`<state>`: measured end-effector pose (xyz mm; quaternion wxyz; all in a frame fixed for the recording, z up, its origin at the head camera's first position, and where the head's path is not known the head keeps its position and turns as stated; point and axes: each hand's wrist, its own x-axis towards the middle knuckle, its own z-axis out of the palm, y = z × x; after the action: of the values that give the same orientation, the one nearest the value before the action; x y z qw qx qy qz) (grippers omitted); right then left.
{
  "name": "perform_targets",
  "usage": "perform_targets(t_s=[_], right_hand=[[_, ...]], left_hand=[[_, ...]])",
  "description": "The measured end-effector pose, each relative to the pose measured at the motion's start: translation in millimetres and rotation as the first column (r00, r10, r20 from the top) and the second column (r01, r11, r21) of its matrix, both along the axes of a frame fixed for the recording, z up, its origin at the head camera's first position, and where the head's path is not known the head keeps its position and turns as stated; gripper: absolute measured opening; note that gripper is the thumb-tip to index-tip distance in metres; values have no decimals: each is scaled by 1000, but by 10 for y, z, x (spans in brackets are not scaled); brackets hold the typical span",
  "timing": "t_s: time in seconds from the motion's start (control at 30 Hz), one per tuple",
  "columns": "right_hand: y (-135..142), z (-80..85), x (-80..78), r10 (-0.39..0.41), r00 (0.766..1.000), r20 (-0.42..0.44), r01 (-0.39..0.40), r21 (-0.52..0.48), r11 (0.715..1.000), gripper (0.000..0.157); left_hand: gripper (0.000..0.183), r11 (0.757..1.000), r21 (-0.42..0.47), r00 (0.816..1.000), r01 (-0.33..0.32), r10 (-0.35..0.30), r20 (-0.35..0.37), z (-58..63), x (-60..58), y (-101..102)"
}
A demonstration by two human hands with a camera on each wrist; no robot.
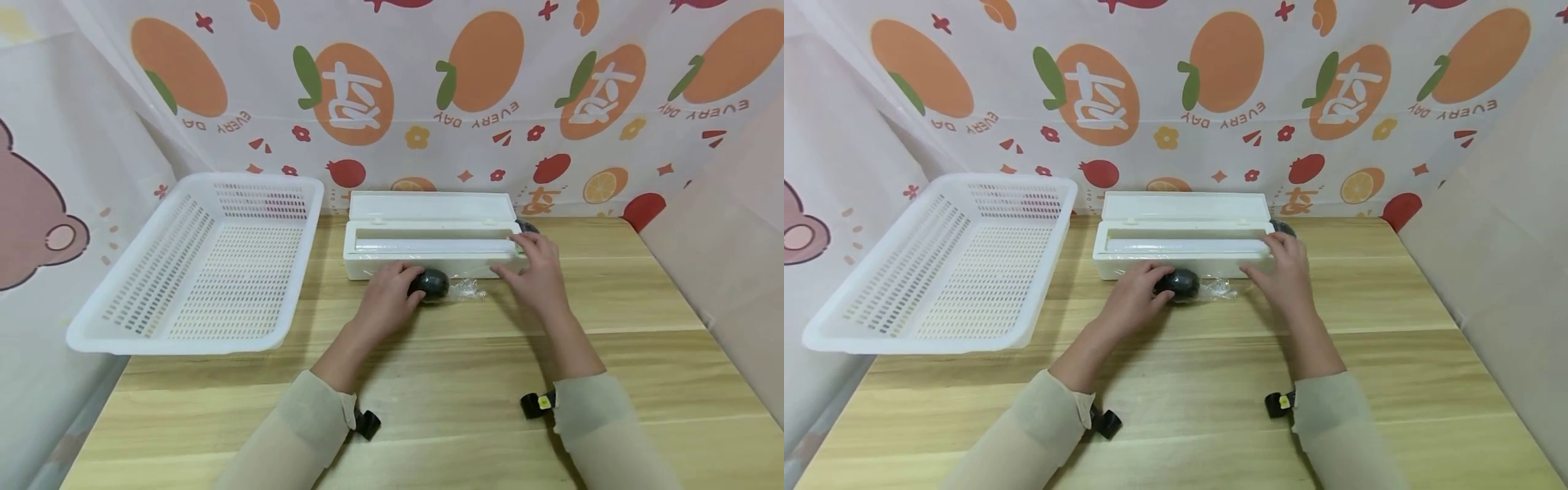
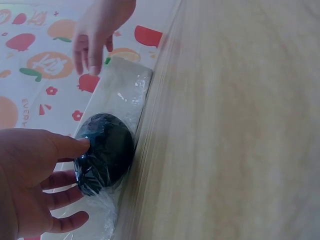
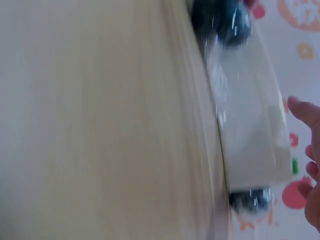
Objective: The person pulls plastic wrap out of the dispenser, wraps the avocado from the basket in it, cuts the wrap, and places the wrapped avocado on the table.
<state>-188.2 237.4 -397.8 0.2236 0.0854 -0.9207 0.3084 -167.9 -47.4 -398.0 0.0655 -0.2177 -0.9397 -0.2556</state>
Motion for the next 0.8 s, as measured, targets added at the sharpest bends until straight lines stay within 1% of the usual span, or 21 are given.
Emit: perform_targets(t_s=[0.13,0.23,0.33,0.43,0.53,0.63,0.8], right_hand=[[204,14,-118,33,996,83,-41,91,995,78],[290,12,-176,54,986,155,-76,136,988,85],[344,23,-210,77,973,219,-113,157,981,86],[378,39,-248,102,955,277,-147,149,978,89],[393,62,-294,106,940,324,-159,142,977,91],[409,67,-333,96,928,360,-163,159,974,92],[425,56,-389,97,920,379,-177,182,967,88]], left_hand=[[42,1000,-2,1000,-2,2,16,14,-9,3],[42,1000,-4,1000,0,1,15,17,-6,0],[42,1000,-3,1000,3,-3,6,14,-2,0],[41,1000,3,1000,4,-4,-1,18,2,7],[41,1000,5,1000,2,-2,-5,20,2,13],[42,1000,8,1000,1,-1,-4,18,3,16],[42,1000,23,1000,-4,4,2,5,-1,6]])
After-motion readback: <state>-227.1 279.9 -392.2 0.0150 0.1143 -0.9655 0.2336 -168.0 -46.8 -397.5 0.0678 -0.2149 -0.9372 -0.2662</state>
